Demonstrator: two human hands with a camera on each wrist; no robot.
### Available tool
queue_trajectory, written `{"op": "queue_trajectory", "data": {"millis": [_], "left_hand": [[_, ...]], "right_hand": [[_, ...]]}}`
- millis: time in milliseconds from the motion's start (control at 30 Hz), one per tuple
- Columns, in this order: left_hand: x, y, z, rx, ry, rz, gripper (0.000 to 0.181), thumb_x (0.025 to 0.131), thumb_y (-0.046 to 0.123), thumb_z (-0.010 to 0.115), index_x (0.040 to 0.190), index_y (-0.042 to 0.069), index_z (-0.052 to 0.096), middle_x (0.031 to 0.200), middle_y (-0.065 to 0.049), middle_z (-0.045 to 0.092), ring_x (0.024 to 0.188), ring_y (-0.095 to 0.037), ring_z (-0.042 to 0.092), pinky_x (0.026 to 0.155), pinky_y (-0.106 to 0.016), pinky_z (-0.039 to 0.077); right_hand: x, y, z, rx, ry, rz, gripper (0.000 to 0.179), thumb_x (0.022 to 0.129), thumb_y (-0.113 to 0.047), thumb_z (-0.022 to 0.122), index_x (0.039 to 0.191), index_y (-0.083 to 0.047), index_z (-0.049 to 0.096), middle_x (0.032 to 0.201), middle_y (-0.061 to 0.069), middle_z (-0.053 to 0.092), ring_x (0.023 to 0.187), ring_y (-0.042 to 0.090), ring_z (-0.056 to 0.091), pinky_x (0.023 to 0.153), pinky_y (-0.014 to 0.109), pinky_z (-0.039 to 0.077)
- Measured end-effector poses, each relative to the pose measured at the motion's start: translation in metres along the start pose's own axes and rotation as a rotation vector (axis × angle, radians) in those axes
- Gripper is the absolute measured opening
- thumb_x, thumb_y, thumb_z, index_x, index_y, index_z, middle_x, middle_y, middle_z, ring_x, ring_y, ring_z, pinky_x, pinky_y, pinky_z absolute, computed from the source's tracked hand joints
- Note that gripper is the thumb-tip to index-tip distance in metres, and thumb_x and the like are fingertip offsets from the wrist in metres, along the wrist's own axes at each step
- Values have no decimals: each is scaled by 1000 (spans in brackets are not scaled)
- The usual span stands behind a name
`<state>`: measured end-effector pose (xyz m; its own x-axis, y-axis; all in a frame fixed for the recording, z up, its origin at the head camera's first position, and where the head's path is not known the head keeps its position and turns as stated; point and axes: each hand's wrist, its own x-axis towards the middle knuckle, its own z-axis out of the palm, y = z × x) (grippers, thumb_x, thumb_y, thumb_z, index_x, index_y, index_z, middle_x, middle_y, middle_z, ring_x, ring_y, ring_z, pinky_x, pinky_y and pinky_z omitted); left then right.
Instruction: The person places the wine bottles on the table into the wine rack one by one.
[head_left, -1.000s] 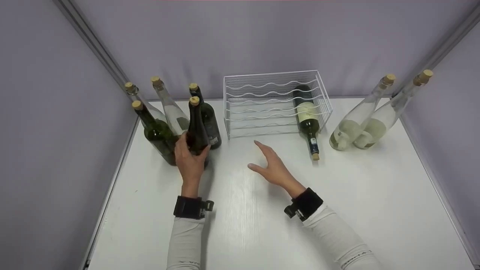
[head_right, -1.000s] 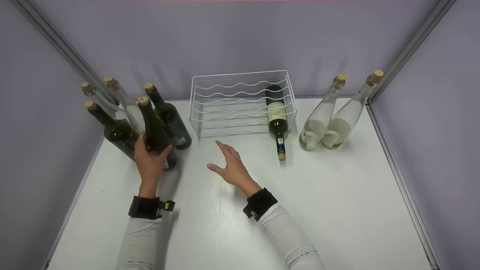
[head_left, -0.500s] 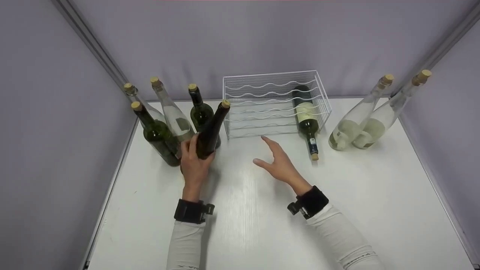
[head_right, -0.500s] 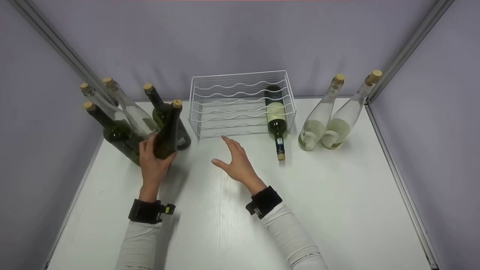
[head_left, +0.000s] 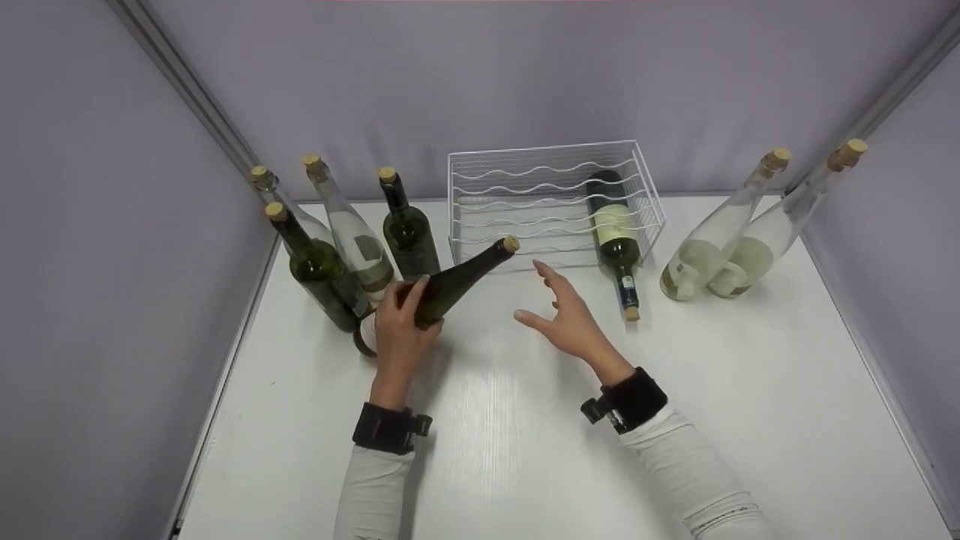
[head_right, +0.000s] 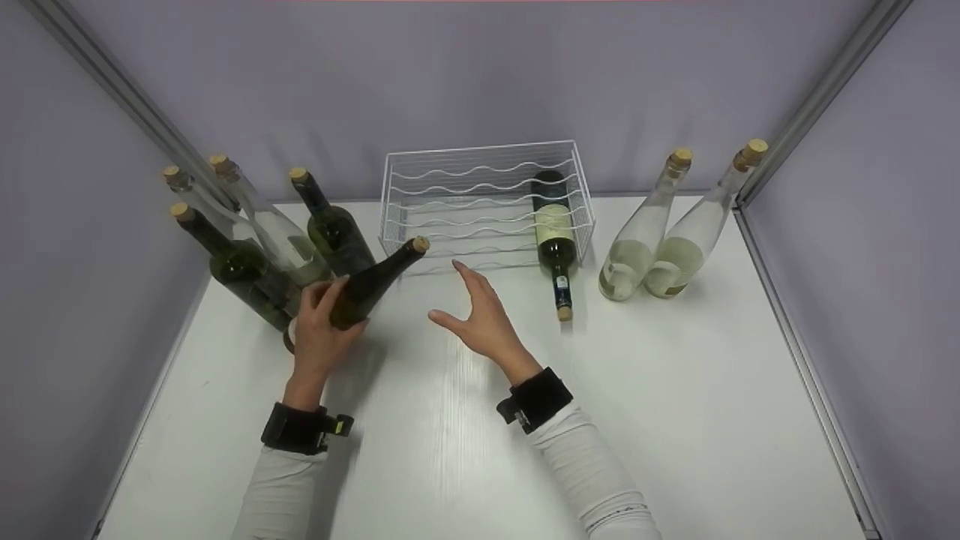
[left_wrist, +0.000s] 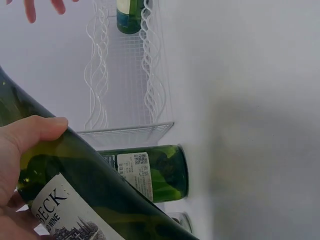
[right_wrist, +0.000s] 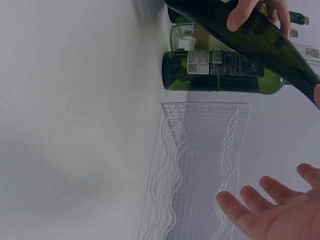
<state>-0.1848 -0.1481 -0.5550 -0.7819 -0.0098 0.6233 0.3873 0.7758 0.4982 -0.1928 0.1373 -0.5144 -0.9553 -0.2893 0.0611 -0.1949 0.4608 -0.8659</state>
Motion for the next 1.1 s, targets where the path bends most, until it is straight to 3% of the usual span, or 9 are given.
{"op": "queue_trajectory", "data": {"millis": [300,467,633,733,933,1100], "left_hand": [[-6,9,4,58,-123,63,73,65,7,88,132,15,62,129,-13,59,118,-38,53,99,-59,37],[-9,14,7,109,-187,90,74,65,7,90,132,17,62,128,-11,59,118,-35,51,99,-59,37],[-13,18,12,159,-246,140,78,63,12,93,134,22,61,130,-9,57,120,-33,49,100,-59,35],[-15,20,15,185,-264,179,77,64,13,93,133,24,61,128,-8,57,119,-33,49,99,-58,35],[-17,25,22,202,-273,252,76,62,8,92,130,25,63,125,-8,59,117,-35,52,98,-59,37],[-19,28,27,210,-290,281,77,61,7,90,131,26,63,125,-7,59,115,-35,52,97,-58,37]], "right_hand": [[2,-5,-17,83,82,-32,90,86,-32,78,156,-15,24,153,16,34,138,34,35,103,56,38],[3,-3,-23,71,70,-66,90,85,-31,79,155,-14,27,153,19,35,137,37,35,101,58,39],[3,-3,-27,18,25,-75,87,84,-34,80,154,-13,32,149,15,40,134,35,40,100,51,42],[2,-2,-27,-89,-32,-87,82,84,-37,79,150,-11,39,144,14,47,128,32,47,97,48,46],[1,3,-23,-441,-119,-195,59,85,-46,75,130,-11,63,120,7,66,104,25,63,87,43,51],[2,8,-16,-553,-129,-269,41,86,-48,73,110,-15,74,97,-3,71,84,16,64,74,38,52]]}}
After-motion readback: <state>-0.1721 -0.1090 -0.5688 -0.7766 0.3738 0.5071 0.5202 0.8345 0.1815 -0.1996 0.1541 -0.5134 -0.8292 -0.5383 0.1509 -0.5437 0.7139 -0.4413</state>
